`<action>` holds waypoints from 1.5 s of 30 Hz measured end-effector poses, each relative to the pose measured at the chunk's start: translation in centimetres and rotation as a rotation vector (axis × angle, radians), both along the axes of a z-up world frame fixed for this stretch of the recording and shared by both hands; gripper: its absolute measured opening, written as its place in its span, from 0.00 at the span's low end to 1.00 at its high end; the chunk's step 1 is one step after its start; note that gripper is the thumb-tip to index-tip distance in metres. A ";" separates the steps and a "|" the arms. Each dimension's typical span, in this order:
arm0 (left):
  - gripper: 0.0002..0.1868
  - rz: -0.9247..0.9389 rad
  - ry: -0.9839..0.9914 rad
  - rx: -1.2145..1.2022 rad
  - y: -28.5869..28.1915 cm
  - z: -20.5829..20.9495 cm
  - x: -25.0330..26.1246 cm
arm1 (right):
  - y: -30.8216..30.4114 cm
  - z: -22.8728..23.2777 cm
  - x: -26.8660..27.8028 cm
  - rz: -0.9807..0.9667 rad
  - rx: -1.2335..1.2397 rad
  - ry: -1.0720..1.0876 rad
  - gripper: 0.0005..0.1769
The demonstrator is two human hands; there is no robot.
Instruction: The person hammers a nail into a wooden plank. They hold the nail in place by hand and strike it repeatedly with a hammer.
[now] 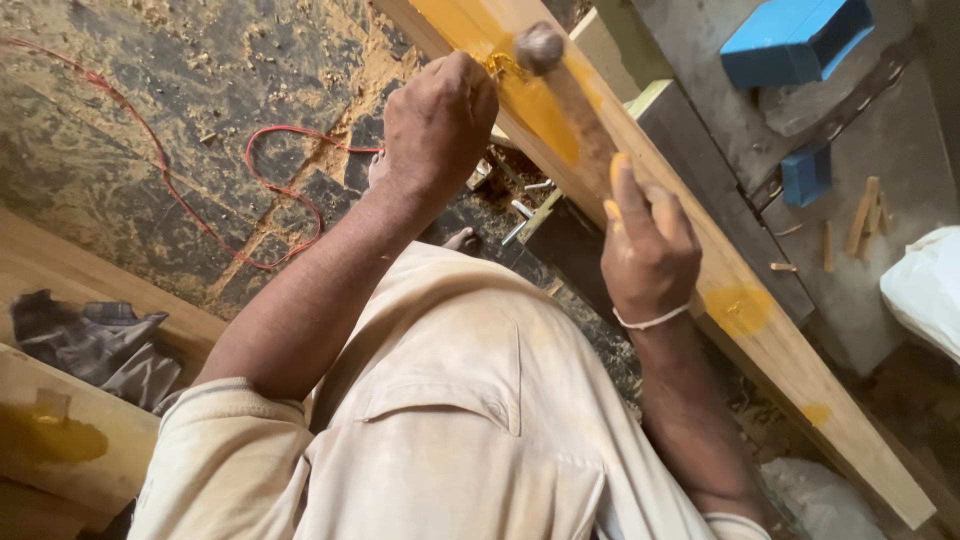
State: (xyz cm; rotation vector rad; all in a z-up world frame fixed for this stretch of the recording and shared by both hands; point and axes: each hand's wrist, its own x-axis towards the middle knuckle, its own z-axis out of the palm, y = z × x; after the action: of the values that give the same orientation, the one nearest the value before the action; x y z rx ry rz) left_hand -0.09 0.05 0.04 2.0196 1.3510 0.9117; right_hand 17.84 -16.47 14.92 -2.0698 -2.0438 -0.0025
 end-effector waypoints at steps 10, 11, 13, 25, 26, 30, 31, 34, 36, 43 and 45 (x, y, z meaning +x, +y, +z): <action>0.12 -0.056 -0.061 0.079 -2.3 2.1 -0.7 | -2.5 2.4 -0.7 -0.185 -0.006 0.196 0.34; 0.12 -0.072 0.000 0.122 -2.5 2.5 -0.4 | -2.6 2.3 -0.7 -0.185 -0.019 0.192 0.33; 0.12 -0.063 0.076 0.185 -1.8 2.9 -0.2 | -3.0 2.2 -0.8 -0.186 -0.036 0.189 0.32; 0.13 -0.147 0.318 0.194 0.1 3.0 0.4 | -2.3 1.0 -1.1 -0.142 -0.017 0.238 0.36; 0.13 -0.152 0.322 0.208 0.2 2.9 0.5 | -1.9 0.4 -1.2 -0.122 0.008 0.216 0.37; 0.12 -0.163 0.342 0.201 0.2 2.6 0.6 | -1.3 -0.1 -0.8 -0.117 -0.038 0.155 0.39; 0.13 -0.165 0.343 0.203 0.1 2.6 0.7 | -1.5 0.2 -0.7 -0.114 -0.039 0.155 0.39; 0.12 -0.161 0.347 0.206 0.3 2.4 0.6 | -1.9 0.4 -0.7 -0.112 0.056 0.150 0.38; 0.12 -0.156 0.345 0.208 0.2 2.3 0.6 | -1.3 -0.3 -0.8 -0.092 0.066 0.174 0.35; 0.12 -0.169 0.311 0.215 0.1 2.3 0.5 | -2.2 0.2 -0.5 -0.105 0.108 0.162 0.36; 0.12 -0.138 0.286 0.263 0.1 2.4 0.6 | -1.3 -1.1 -0.5 -0.033 0.092 0.122 0.33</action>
State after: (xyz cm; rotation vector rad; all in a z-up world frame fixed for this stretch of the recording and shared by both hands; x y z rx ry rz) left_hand 0.54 0.14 2.46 2.4894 1.2685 0.7943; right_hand 17.29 -17.80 13.77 -1.9974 -1.9017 0.0237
